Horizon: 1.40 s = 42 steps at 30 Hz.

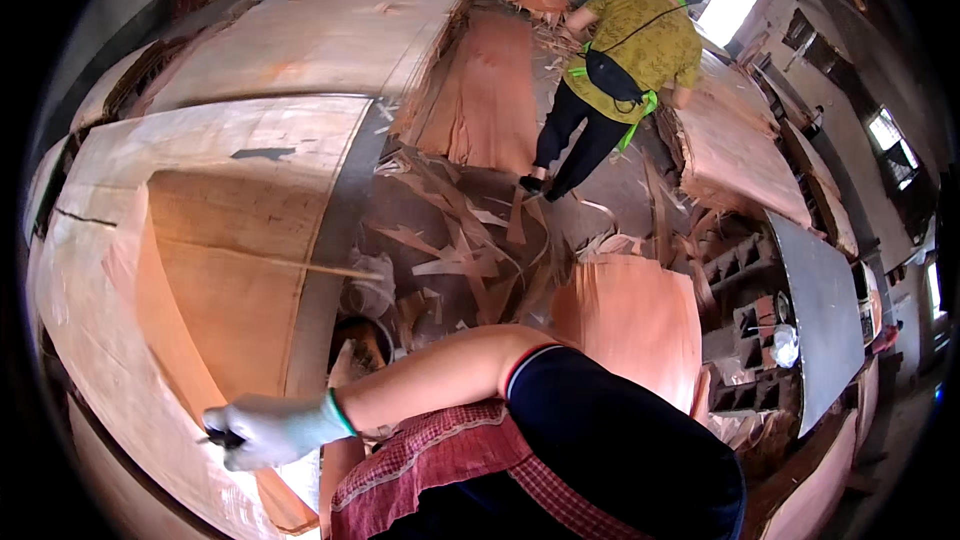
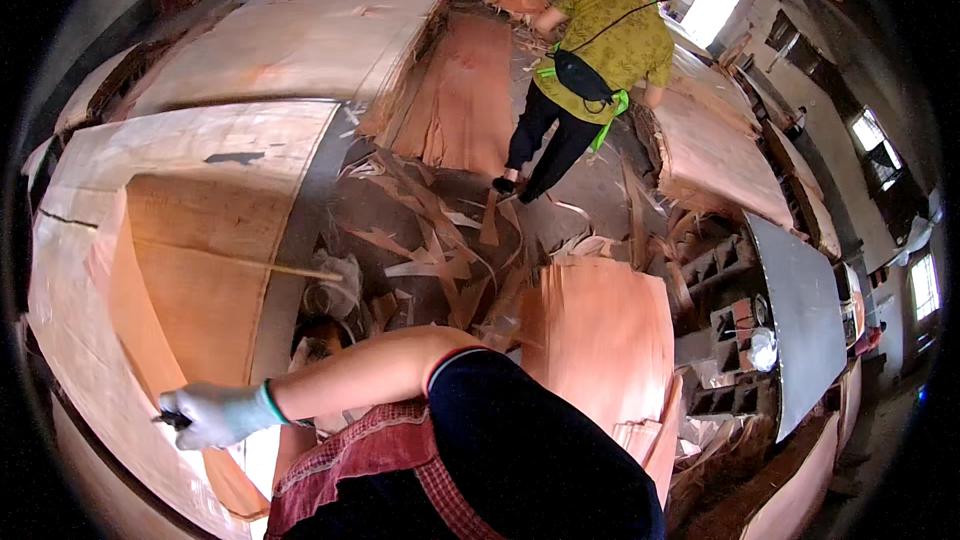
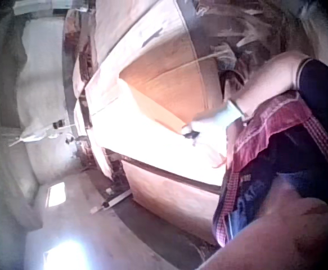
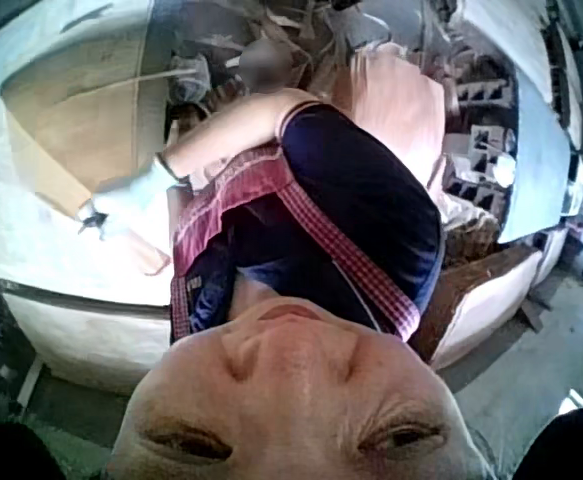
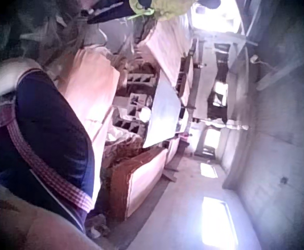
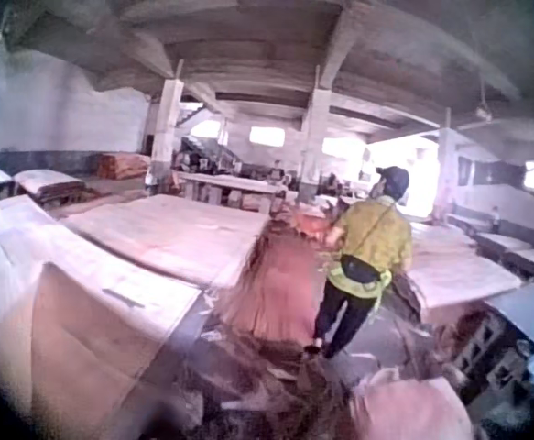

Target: The person selects and trims thin sheets of wood veneer, applying tape to secure sections before cutting along marked lines with a utility knife and moving the finished pieces to a stack.

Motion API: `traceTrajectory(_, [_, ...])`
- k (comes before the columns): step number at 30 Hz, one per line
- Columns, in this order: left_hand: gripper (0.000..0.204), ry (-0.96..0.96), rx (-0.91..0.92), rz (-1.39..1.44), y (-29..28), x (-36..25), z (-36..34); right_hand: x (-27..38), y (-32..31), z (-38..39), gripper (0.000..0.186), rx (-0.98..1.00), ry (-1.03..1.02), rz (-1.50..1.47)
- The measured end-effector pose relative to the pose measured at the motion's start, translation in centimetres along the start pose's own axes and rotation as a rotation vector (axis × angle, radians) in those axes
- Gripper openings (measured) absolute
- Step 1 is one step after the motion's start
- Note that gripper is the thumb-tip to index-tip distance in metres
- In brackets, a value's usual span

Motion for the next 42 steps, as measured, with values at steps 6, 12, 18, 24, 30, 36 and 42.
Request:
traceTrajectory(6, [0.038, 0.186, -0.018, 0.045, 4.0, -4.0, -8.0, -1.6, -9.5, 1.3, 0.018, -0.071, 0.146, -0.123])
traceTrajectory(12, [0.040, 0.261, -0.152, 0.140, 5.5, -5.3, -13.5, -4.8, -17.1, 4.1, 0.023, -0.161, 0.309, -0.301])
traceTrajectory(18, [0.043, 0.376, -0.361, 0.173, 2.1, -5.4, -13.1, -4.2, -19.9, 3.7, 0.025, -0.072, 0.325, -0.415])
traceTrajectory(24, [0.045, 0.614, -0.924, -0.291, -5.4, -3.4, -4.1, -1.6, -20.1, 1.6, 0.030, 0.019, 0.315, -0.592])
traceTrajectory(30, [0.027, 0.631, -1.096, 0.006, -6.0, 3.9, 6.2, 1.3, -22.5, 2.1, 0.025, 0.144, -0.059, -0.406])
traceTrajectory(36, [0.082, 0.729, -0.382, 0.667, 0.8, -0.7, 13.0, 1.3, -28.6, 5.2, 0.021, 0.143, 0.161, -0.323])
traceTrajectory(42, [0.024, 0.353, -0.668, 0.188, -0.3, -4.8, 8.0, 1.9, -32.6, 8.1, 0.019, 0.032, 0.047, 0.144])
Point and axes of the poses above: each hand's wrist, its own z-axis away from the middle knuckle, its own y-axis out of the palm, x = y × z, the point moved 8 cm from there along -z, towards the middle knuckle, and after that the axes turned 1 degree about z, right-handed, at the moved point
